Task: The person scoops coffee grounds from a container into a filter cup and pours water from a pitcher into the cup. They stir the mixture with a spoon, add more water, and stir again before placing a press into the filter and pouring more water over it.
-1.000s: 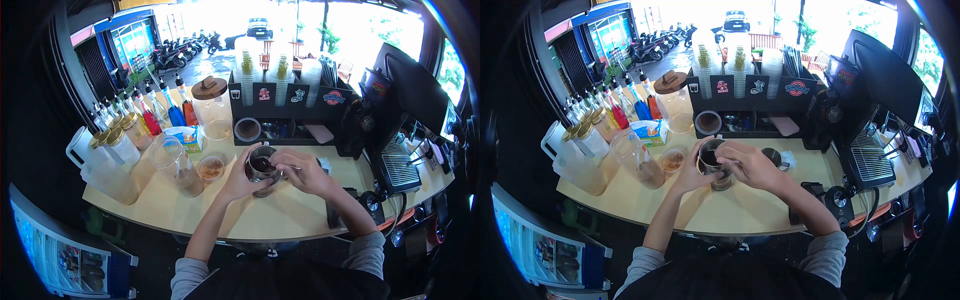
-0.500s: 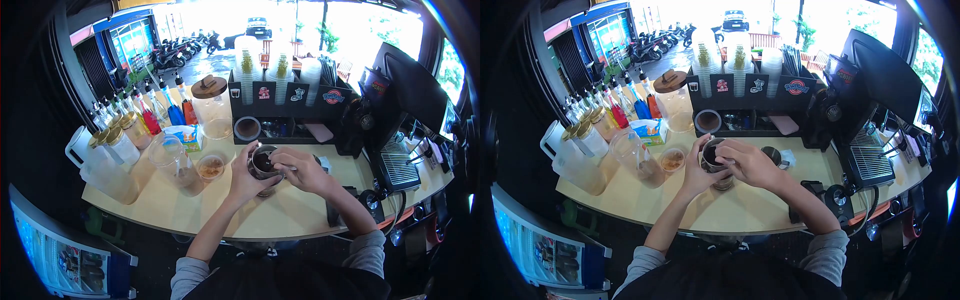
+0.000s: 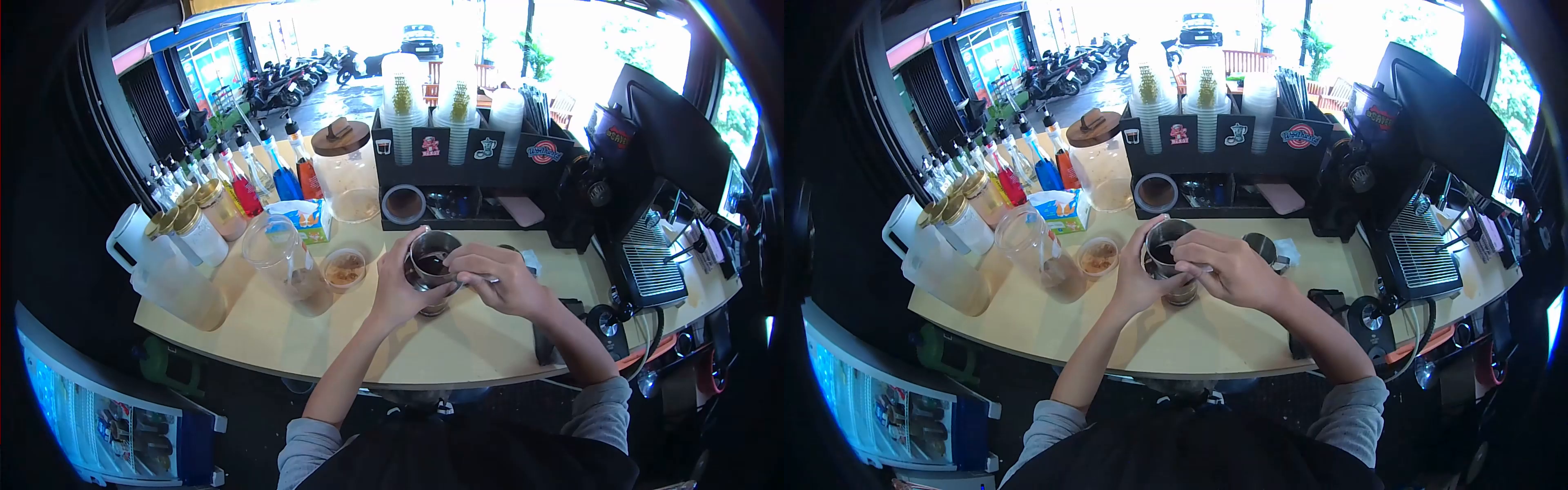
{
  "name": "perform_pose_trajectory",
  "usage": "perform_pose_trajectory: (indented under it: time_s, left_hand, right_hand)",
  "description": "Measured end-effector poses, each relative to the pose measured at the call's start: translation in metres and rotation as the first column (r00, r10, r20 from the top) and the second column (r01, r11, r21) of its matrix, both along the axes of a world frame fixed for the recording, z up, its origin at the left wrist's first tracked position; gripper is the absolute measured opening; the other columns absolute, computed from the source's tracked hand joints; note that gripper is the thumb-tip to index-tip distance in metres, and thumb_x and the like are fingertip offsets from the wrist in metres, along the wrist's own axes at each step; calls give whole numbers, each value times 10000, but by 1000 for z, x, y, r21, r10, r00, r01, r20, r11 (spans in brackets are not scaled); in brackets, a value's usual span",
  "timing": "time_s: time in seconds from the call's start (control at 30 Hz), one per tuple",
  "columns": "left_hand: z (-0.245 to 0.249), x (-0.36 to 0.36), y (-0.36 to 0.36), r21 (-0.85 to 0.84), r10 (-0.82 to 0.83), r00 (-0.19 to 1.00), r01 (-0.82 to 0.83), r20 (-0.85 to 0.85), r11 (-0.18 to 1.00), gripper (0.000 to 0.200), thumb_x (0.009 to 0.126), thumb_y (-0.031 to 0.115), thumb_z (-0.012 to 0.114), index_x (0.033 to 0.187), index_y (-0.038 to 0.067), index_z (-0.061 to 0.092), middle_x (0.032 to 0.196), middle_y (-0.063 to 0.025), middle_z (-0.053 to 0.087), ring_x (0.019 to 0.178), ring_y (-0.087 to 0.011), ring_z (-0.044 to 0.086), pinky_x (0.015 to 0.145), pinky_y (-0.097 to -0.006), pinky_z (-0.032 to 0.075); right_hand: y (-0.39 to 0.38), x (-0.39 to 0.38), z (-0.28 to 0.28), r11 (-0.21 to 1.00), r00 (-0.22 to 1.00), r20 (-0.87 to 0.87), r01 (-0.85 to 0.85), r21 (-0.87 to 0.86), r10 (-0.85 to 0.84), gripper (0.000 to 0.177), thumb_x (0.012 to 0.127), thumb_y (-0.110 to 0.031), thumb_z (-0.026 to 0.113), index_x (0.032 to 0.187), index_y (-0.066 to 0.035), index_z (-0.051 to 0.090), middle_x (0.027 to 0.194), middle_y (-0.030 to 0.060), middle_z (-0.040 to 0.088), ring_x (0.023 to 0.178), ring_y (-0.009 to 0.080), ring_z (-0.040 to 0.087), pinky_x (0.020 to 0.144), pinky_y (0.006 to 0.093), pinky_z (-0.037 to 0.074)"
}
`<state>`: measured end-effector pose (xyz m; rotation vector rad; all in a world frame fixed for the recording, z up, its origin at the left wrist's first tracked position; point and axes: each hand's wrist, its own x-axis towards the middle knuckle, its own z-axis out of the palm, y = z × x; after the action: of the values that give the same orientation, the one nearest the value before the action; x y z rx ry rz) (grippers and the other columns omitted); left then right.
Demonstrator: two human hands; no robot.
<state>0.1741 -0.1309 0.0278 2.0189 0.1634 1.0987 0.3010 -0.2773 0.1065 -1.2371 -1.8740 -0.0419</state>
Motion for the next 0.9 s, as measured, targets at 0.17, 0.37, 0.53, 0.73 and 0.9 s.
perform_pose_trajectory:
  time_s: [0.17,0.37,0.53,0.73,0.9]
  left_hand:
    - [5,-1,-12,-71,21,999,-19,32,997,891,549,298,903,1289,59,468,1097,-139,614,1003,-278,627,862,-394,513]
    - [-5,-2,-13,-41,152,987,-154,-45,987,821,550,238,911,1204,42,456,1094,-106,609,1030,-210,604,909,-356,479]
    - [-1,-3,-14,-74,117,993,-117,-5,990,815,551,318,903,1175,40,459,1056,-160,618,984,-292,633,856,-392,511]
    - [-5,-1,-9,-76,100,995,-101,-11,992,793,557,312,901,1161,41,464,1038,-146,627,995,-286,628,858,-378,507]
    - [8,-8,1,2,13,997,-12,-74,1000,794,557,277,901,1186,49,473,1081,-124,631,1024,-254,617,910,-372,482]
  right_hand:
    - [4,-2,-2,998,998,-16,64,-11,-64,128,854,-42,627,966,0,580,941,128,612,825,320,621,703,369,520]
    - [6,-5,-5,994,994,-27,106,19,-105,137,849,-41,635,965,-5,571,928,116,606,813,306,615,693,379,507]
    - [5,-4,-3,997,998,10,67,30,-67,156,844,-31,634,983,-8,567,944,124,603,824,313,614,692,389,505]
    - [5,0,-8,996,999,6,40,82,-41,151,844,-31,636,975,-7,565,943,124,601,817,321,610,688,384,504]
    - [7,-3,-5,996,994,-66,86,38,-84,143,838,-28,639,956,-10,559,941,125,601,807,319,605,683,385,502]
